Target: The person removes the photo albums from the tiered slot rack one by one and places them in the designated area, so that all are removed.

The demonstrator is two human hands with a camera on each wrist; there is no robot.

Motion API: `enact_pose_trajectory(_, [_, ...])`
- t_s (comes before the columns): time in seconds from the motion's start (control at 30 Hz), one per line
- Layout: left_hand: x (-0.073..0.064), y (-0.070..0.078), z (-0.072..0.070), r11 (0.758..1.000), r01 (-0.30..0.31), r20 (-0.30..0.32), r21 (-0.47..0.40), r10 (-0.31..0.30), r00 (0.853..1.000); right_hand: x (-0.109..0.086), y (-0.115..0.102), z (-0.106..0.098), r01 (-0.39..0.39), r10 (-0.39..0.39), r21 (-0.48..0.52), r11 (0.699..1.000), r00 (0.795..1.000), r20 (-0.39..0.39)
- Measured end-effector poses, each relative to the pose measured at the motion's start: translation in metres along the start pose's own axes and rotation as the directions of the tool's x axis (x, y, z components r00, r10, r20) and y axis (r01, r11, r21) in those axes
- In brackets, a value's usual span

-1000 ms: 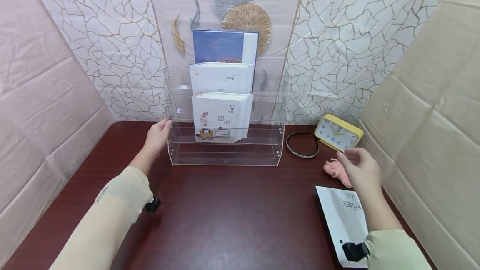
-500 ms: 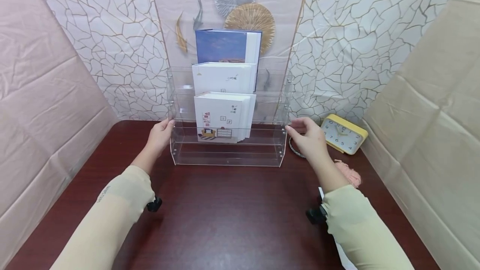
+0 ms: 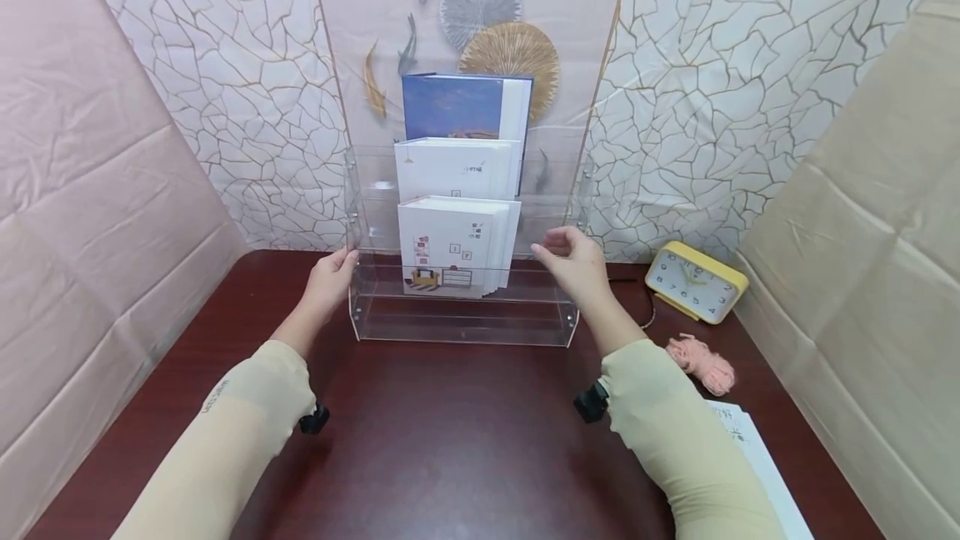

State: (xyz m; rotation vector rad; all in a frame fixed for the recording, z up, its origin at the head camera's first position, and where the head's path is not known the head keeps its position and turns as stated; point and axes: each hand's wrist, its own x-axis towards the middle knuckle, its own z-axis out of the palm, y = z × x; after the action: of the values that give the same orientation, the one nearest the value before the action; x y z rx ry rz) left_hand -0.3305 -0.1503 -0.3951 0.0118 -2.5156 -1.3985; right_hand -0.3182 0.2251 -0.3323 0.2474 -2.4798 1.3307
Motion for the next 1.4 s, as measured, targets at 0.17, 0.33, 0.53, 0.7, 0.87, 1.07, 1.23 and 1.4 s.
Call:
enact_pose_trajectory(0.17, [-0.001,-0.001,0.002,1.000,-0.009,-0.006,0.007,0.009,1.000,0.005,-0.007,0.019,-0.011,0.009,0.044,0.999,0.999,0.044])
enact_pose_trajectory(0.33, [0.000,0.000,0.001,1.000,-0.021,-0.010,0.005,0.021,1.000,0.010,-0.014,0.032,-0.028,0.025,0.071,0.997,0.999,0.042])
enact_pose_trajectory(0.53, [0.002,0.001,0.001,1.000,-0.017,0.000,0.010,0.017,1.000,0.015,-0.016,0.040,-0.056,0.055,0.050,0.997,0.998,0.027])
enact_pose_trajectory(0.7, [0.001,0.000,-0.001,1.000,-0.023,-0.010,0.014,0.023,1.000,0.013,-0.019,0.055,-0.049,0.048,0.014,0.999,0.997,0.053])
enact_pose_trajectory(0.87, [0.000,0.001,0.000,1.000,-0.026,-0.009,0.008,0.026,1.000,0.011,-0.019,0.067,-0.016,0.016,0.012,1.000,1.000,0.012])
enact_pose_trajectory(1.07, [-0.001,0.002,0.001,1.000,-0.024,-0.022,0.005,0.024,0.999,0.012,-0.018,0.072,-0.005,0.005,0.025,1.000,1.000,-0.023])
enact_pose_trajectory(1.23, [-0.001,0.003,0.000,0.999,-0.031,-0.018,0.008,0.031,0.999,0.012,-0.022,0.073,0.006,-0.004,0.034,0.999,0.999,-0.036])
enact_pose_trajectory(1.4, [-0.001,0.002,0.001,0.999,-0.034,-0.020,0.006,0.034,0.999,0.015,-0.033,0.074,0.021,-0.023,-0.031,0.999,0.999,-0.044])
